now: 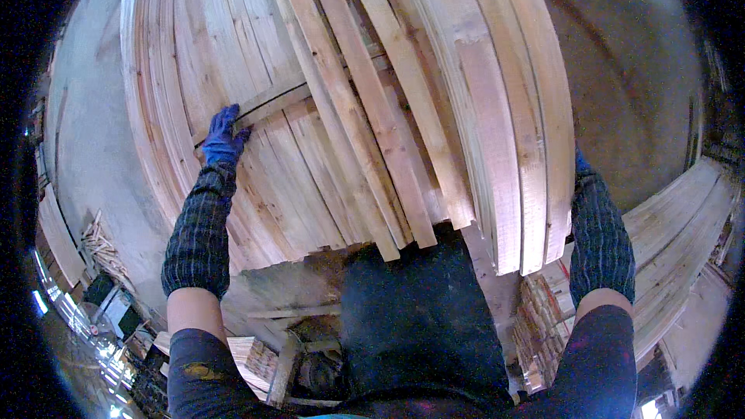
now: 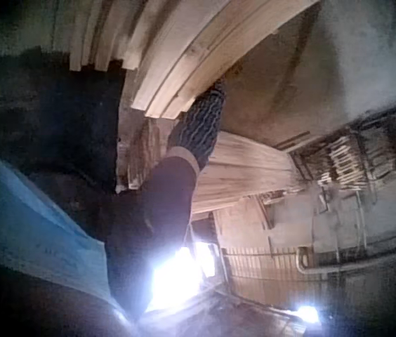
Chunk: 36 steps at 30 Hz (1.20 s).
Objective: The person repeatedly picks up long wooden planks from a pile and places them onto a conveyor belt. They then retrieve the planks from the other side of the conveyor and stack them neatly on a growing pile. The person wears blue gloves and a dark hoodie while performing this repetitive task.
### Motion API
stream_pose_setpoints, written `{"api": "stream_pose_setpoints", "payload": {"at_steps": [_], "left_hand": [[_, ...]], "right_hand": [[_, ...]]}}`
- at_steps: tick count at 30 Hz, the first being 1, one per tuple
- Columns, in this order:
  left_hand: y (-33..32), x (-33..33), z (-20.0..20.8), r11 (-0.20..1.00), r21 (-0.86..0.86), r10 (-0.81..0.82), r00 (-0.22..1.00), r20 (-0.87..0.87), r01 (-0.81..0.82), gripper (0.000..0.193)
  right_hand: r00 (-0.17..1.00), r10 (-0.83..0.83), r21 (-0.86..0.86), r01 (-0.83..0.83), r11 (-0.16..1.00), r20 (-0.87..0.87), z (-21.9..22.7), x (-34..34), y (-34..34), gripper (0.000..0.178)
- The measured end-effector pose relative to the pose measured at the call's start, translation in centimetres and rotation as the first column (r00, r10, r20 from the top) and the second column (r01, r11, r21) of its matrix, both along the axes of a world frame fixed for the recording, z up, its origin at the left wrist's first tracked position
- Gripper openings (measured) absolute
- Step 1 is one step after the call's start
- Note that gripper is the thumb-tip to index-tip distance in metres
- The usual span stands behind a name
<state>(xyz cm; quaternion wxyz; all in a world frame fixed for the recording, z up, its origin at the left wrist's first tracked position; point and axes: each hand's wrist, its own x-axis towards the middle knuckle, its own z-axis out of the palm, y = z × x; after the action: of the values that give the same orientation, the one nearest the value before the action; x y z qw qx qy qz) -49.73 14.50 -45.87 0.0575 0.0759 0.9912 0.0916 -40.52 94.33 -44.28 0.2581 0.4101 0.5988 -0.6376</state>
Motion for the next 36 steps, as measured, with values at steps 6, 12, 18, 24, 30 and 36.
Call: {"api": "stream_pose_setpoints", "payload": {"at_steps": [6, 12, 18, 24, 30, 36], "left_hand": [[1.6, -1.0, 1.2, 0.997, -0.036, -0.076, 0.986, -0.151, 0.071, 0.061], [0.9, -0.9, 1.3, 0.997, -0.048, -0.071, 0.992, -0.107, 0.067, 0.055], [1.5, 0.1, 1.4, 1.0, 0.011, 0.007, 0.992, -0.125, -0.006, 0.062], [12.0, 0.6, 2.6, 0.844, 0.528, 0.205, 0.965, -0.164, -0.089, 0.046], [30.0, 8.1, 7.3, 0.351, 0.798, 0.28, 0.868, 0.409, -0.49, 0.091], [33.6, 7.3, 6.7, 0.677, 0.557, 0.459, 0.867, 0.192, -0.482, 0.107]], "right_hand": [[1.0, -0.004, 0.051, 0.003, 0.999, 0.015, 0.8, 1.1, -0.2, 0.059], [1.0, 0.015, 0.076, -0.016, 0.997, 0.009, 1.0, 1.3, -1.0, 0.06], [0.999, 0.033, 0.075, -0.032, 0.997, -0.014, 0.0, 1.9, -0.8, 0.06], [0.953, 0.229, 0.219, -0.185, 0.958, -0.197, -0.4, 7.3, 7.2, 0.061], [0.995, -0.101, -0.017, 0.101, 0.995, -0.011, 4.7, 5.9, -4.0, 0.048], [0.999, -0.041, 0.059, 0.041, 0.997, -0.002, 6.2, 6.9, -3.7, 0.047]]}}
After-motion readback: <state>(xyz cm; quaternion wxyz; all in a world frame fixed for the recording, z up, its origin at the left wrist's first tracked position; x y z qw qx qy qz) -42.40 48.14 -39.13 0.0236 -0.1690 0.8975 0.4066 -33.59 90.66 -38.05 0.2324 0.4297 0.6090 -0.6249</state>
